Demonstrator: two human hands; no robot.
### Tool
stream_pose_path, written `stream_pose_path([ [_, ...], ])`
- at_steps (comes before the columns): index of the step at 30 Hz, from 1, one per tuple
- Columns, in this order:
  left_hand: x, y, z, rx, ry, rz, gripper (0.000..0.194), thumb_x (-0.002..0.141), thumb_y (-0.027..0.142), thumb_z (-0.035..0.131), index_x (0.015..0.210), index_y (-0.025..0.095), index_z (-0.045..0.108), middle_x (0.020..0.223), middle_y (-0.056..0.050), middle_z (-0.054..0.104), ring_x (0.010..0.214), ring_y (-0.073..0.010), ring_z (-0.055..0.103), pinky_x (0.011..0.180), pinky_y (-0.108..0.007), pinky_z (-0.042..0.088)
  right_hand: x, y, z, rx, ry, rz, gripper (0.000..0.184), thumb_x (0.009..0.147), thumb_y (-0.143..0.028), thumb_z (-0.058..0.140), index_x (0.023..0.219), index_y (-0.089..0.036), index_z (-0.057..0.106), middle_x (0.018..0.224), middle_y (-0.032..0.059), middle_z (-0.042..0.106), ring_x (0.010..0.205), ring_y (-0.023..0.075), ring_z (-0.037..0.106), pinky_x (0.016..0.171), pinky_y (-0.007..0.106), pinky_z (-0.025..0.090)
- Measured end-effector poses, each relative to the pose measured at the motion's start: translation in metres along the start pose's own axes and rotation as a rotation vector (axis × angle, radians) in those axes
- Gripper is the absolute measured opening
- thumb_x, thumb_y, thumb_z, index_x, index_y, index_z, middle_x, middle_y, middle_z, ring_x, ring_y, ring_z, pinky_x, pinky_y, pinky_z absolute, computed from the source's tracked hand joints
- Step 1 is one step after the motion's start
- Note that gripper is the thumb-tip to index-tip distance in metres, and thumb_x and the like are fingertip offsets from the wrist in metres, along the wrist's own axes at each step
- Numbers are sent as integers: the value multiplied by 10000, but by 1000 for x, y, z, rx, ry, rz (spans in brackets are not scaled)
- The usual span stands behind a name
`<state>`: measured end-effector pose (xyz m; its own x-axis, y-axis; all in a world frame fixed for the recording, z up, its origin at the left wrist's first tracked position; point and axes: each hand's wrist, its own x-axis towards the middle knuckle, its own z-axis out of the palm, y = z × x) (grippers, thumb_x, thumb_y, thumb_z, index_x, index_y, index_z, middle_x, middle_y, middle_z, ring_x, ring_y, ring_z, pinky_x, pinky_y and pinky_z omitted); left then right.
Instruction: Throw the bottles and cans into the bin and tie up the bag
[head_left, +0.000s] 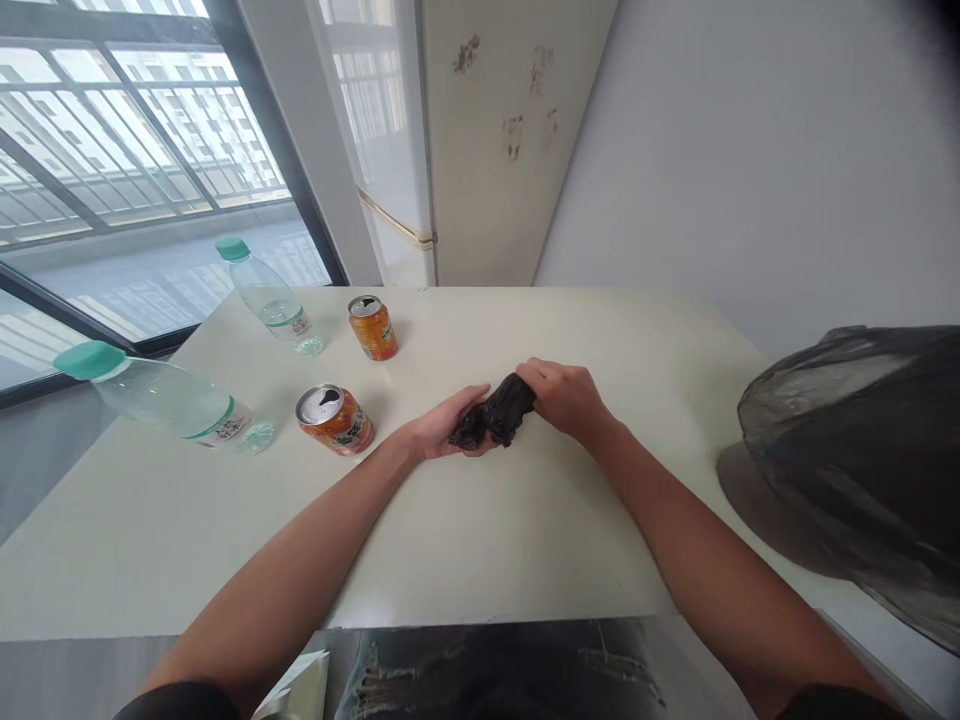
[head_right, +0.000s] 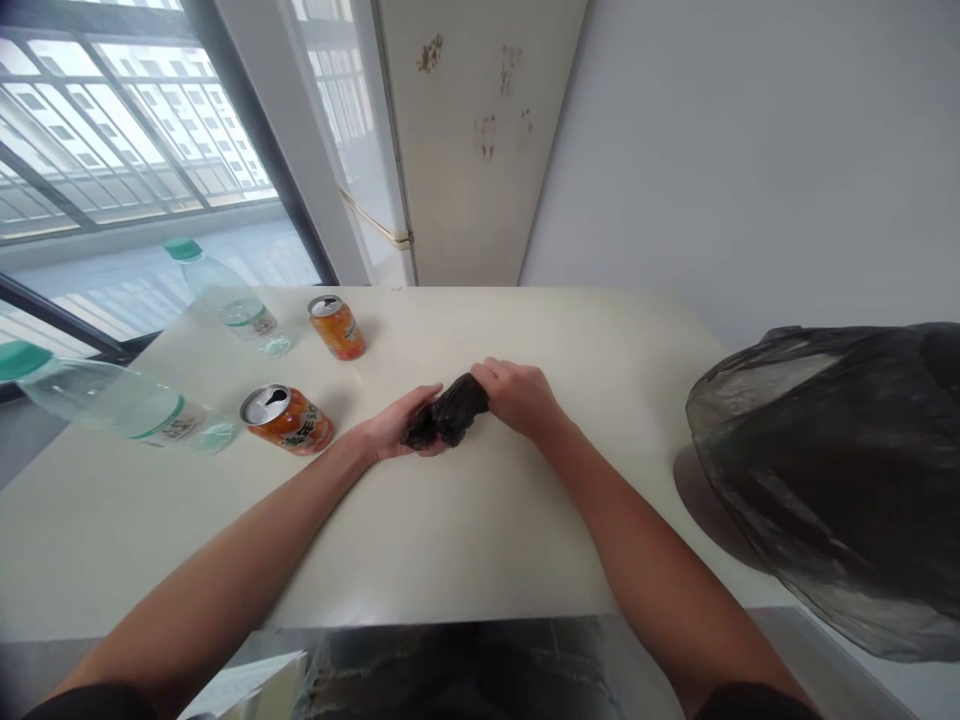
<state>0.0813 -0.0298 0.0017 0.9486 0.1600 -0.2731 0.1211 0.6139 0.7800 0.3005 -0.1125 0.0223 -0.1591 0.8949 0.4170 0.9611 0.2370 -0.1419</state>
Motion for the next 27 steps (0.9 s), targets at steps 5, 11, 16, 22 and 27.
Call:
stream_pose_path([
  [5,-3,1,1,109,-59,19,737,834,812,649,1103,126,636,1009,-171,753,584,-114,563,459,-230,346,1,-10,6,-1,-46,2,124,904,-146,507,822,-198,584,747,59,593,634,179,409,573,344,158],
  [11,-6,3,4,158,-54,107,268,795,247,716,1017,145,608,746,-67,706,674,-158,625,584,-248,443,3,-6,9,154,82,-62,152,911,-146,499,952,-208,631,924,100,668,844,248,536,752,365,409],
  [16,-4,6,5,115,-66,184,251,746,201,624,982,118,635,605,-14,588,598,-152,564,562,-250,410,2,18,19,518,335,388,209,941,-425,633,1023,-235,658,1056,101,703,995,292,600,903,453,485],
  [22,-6,8,9,109,-136,97,113,775,170,634,869,147,576,700,-12,530,707,-176,635,617,-261,464,3,8,14,1530,78,755,300,881,-497,722,1024,-239,663,1123,76,763,1013,262,711,927,454,570],
  [27,-8,9,7,53,-137,-13,196,799,166,595,993,152,567,694,54,368,530,-76,299,447,-187,186,5,-12,4,1945,72,702,65,927,-231,594,984,-249,620,767,-11,633,761,190,656,914,446,594],
])
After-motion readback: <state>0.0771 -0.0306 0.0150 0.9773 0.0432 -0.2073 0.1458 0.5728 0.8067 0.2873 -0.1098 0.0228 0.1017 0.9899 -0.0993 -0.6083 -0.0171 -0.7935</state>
